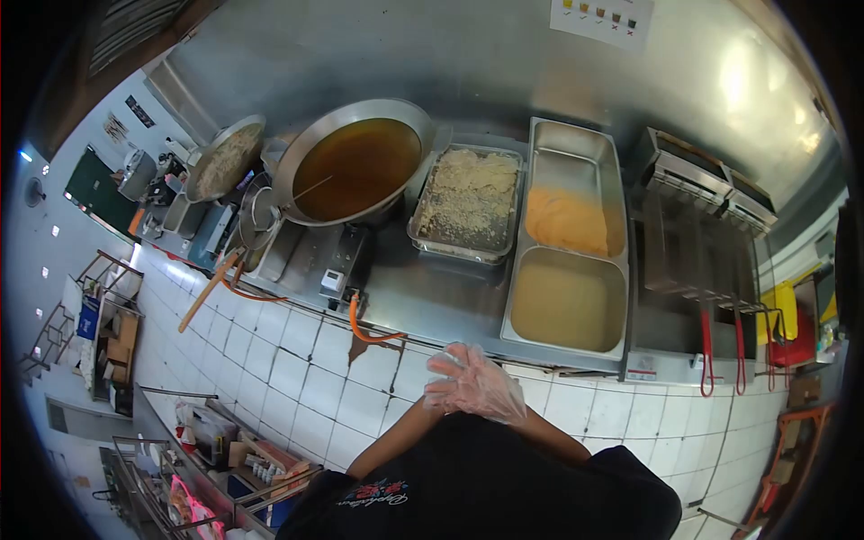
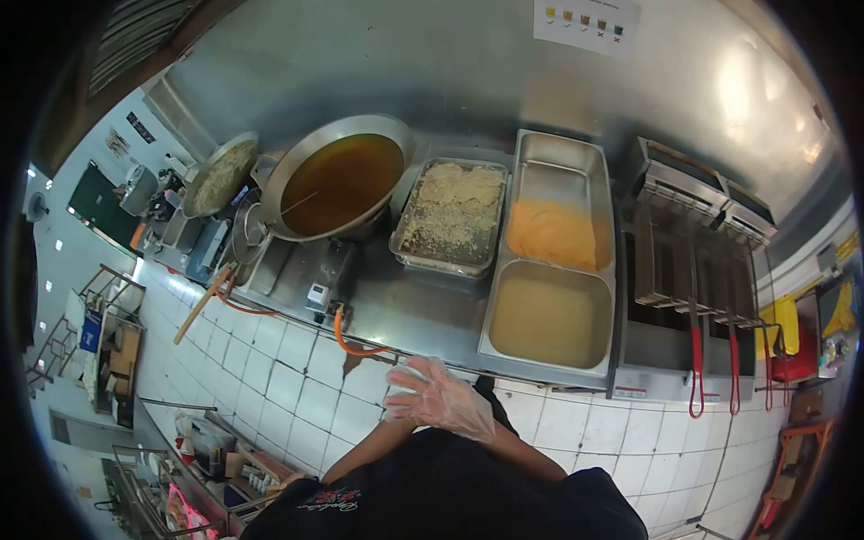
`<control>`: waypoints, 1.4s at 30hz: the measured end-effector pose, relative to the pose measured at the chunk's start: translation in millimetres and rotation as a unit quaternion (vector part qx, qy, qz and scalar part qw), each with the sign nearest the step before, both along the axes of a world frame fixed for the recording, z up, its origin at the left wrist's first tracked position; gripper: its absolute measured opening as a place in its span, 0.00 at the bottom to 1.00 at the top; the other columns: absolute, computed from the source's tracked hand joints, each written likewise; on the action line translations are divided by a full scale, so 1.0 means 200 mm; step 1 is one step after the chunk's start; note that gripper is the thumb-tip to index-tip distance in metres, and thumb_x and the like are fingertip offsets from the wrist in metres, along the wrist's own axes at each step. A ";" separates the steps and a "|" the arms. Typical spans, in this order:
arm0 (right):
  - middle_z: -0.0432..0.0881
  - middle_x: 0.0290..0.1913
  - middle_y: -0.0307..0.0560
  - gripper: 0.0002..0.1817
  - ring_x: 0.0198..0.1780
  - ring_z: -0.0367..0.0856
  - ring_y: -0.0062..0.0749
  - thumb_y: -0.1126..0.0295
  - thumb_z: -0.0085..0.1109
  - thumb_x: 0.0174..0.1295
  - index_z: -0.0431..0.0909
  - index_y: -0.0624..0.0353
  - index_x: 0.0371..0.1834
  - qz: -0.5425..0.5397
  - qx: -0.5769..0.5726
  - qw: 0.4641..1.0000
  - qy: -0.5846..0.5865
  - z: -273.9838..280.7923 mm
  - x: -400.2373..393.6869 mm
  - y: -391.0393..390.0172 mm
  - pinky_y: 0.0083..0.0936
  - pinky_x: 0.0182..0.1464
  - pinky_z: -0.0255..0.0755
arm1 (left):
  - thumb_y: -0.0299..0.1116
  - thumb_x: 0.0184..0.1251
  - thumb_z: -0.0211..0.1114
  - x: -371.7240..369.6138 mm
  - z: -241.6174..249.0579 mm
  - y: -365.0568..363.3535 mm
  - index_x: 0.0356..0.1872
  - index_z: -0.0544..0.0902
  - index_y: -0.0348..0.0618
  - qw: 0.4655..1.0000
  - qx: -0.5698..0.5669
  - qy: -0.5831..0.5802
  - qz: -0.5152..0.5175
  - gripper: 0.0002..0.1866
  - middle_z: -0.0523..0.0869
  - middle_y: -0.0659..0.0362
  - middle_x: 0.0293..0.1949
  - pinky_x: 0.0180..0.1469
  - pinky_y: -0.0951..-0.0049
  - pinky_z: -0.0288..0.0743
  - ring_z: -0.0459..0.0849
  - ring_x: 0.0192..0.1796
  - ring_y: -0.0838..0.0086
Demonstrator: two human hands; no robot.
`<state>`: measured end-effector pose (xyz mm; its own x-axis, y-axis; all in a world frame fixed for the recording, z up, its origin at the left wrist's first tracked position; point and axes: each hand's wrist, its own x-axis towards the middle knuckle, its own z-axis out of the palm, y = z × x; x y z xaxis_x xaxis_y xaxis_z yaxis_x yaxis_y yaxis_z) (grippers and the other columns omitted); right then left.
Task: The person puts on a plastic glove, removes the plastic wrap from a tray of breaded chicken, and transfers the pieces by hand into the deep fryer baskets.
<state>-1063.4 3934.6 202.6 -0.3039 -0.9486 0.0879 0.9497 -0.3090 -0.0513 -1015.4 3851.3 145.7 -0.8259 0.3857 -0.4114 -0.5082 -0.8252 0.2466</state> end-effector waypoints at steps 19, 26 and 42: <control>0.68 0.19 0.34 0.18 0.21 0.67 0.25 0.47 0.60 0.59 0.72 0.48 0.38 -0.218 0.344 0.905 -0.122 -0.77 -0.96 -0.52 0.27 0.30 0.68 | 0.40 0.69 0.58 -0.52 -0.45 -0.46 0.47 0.78 0.38 0.712 -0.604 0.278 -0.223 0.16 0.81 0.55 0.30 0.36 0.70 0.71 0.77 0.32 0.74; 0.74 0.51 0.51 0.24 0.47 0.77 0.48 0.56 0.59 0.58 0.66 0.54 0.54 -0.399 0.404 0.820 -0.070 -0.76 -1.17 -0.71 0.44 0.54 0.74 | 0.38 0.71 0.56 -0.47 -0.54 -0.81 0.43 0.76 0.38 0.766 -0.554 0.263 -0.196 0.12 0.77 0.63 0.29 0.36 0.78 0.69 0.73 0.31 0.81; 0.78 0.45 0.46 0.15 0.46 0.79 0.39 0.68 0.49 0.53 0.70 0.59 0.44 -0.477 0.424 0.767 -0.073 -0.66 -0.28 -0.61 0.38 0.43 0.78 | 0.57 0.73 0.41 -0.32 -0.61 -1.51 0.57 0.70 0.45 0.981 -0.196 -0.003 0.010 0.28 0.79 0.52 0.53 0.51 0.57 0.76 0.78 0.57 0.61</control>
